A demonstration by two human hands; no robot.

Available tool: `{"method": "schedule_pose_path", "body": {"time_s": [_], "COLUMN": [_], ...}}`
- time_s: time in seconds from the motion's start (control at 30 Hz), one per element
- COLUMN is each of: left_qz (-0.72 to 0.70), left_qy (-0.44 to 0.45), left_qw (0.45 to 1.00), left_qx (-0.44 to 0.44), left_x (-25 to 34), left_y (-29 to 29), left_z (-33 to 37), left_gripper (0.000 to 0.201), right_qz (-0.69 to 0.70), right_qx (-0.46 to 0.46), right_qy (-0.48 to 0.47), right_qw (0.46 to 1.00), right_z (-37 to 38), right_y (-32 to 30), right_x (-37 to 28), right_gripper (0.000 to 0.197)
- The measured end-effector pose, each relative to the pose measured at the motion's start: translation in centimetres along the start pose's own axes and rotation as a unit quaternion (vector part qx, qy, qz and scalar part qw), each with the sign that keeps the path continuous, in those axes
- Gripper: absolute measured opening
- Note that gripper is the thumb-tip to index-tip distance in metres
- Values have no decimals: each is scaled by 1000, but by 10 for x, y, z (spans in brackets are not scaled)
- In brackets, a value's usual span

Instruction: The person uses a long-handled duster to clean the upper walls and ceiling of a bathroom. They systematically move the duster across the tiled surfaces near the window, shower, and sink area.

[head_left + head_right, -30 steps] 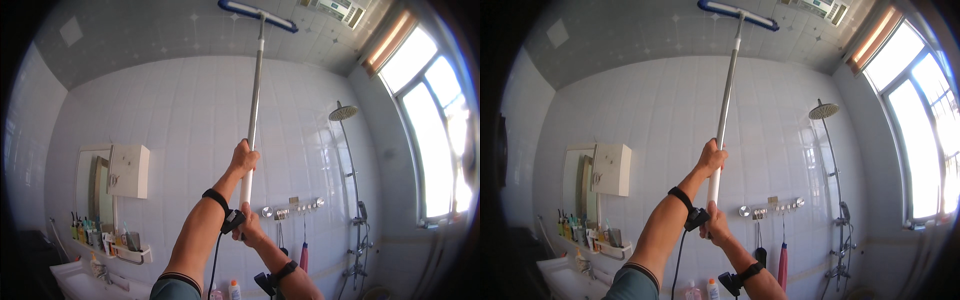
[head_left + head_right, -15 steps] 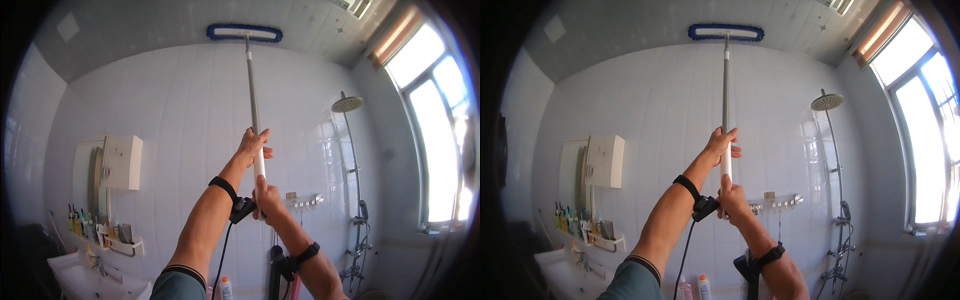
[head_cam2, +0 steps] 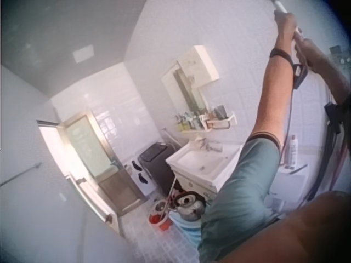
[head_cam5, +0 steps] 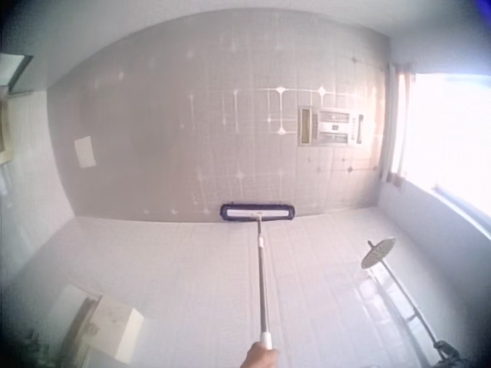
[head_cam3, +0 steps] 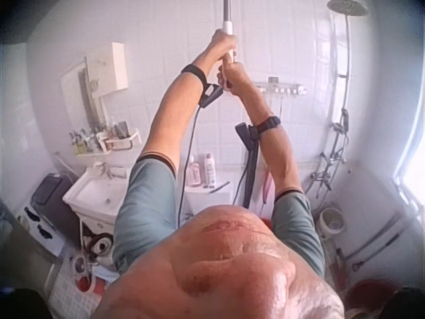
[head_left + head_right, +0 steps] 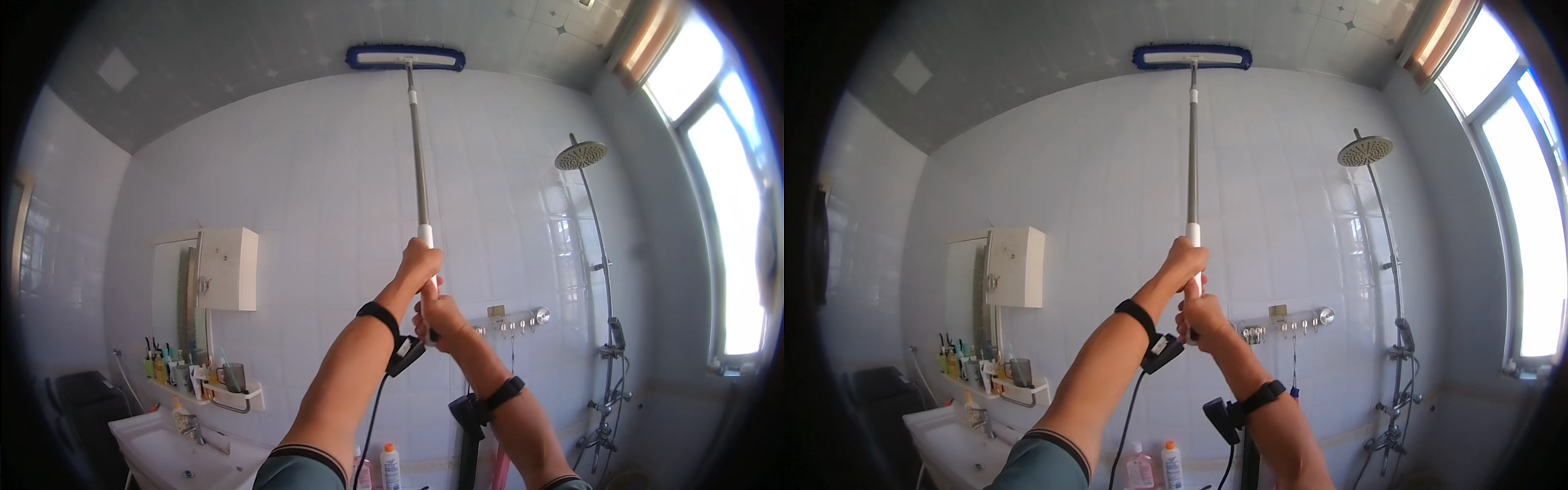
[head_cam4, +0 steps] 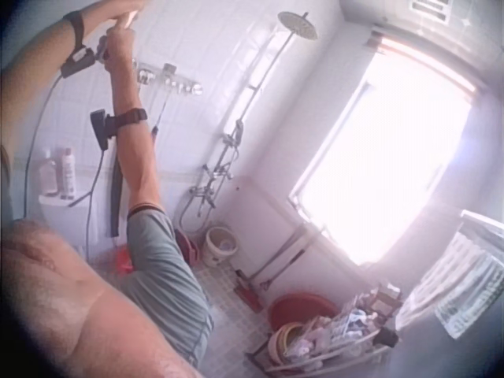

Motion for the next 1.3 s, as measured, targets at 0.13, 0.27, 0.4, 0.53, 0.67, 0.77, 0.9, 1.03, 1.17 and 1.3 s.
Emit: {"method": "schedule_pose_path", "body": {"time_s": [0.13,0.27,0.4,0.53,0.67,0.77,0.9,1.03,1.17,1.3], "left_qz": [-57,-127,-130,-135,-115,-111,-121,-108,-146,-212], "left_qy": [-8,5,15,48,50,47,47,33,48,50], "left_qw": [998,992,990,986,988,985,984,987,983,972], "left_qx": [-21,-26,-50,-80,-88,-123,-124,-112,-102,-91], "left_x": [11,18,48,68,78,82,87,71,52,44], "left_y": [23,51,68,85,96,109,129,143,148,131], "left_z": [9,15,4,0,-1,-2,15,30,34,29], "left_gripper": [34,23,15,12,7,6,7,10,12,10], "right_qz": [-26,-14,12,40,49,15,-81,-73,-96,-148], "right_qx": [11,4,66,88,88,111,86,71,97,82], "right_qy": [-23,-68,-104,-131,-157,-172,-168,-163,-141,-143], "right_qw": [999,998,992,987,982,979,979,981,981,975], "right_z": [-24,-41,-66,-78,-84,-81,-68,-57,-50,-56], "right_y": [-18,-42,-61,-74,-77,-84,-99,-113,-128,-109], "right_x": [-27,-37,-56,-66,-74,-76,-95,-89,-70,-70], "right_gripper": [55,51,45,45,41,30,12,12,13,12]}}
Point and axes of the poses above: each hand's wrist, its own z-axis towards the middle knuckle, its own y-axis out of the palm, x = y × z, the point moved 6 cm from there along z, towards the middle knuckle, and after that the axes turned 6 degrees about -x, right-handed, at the moved point
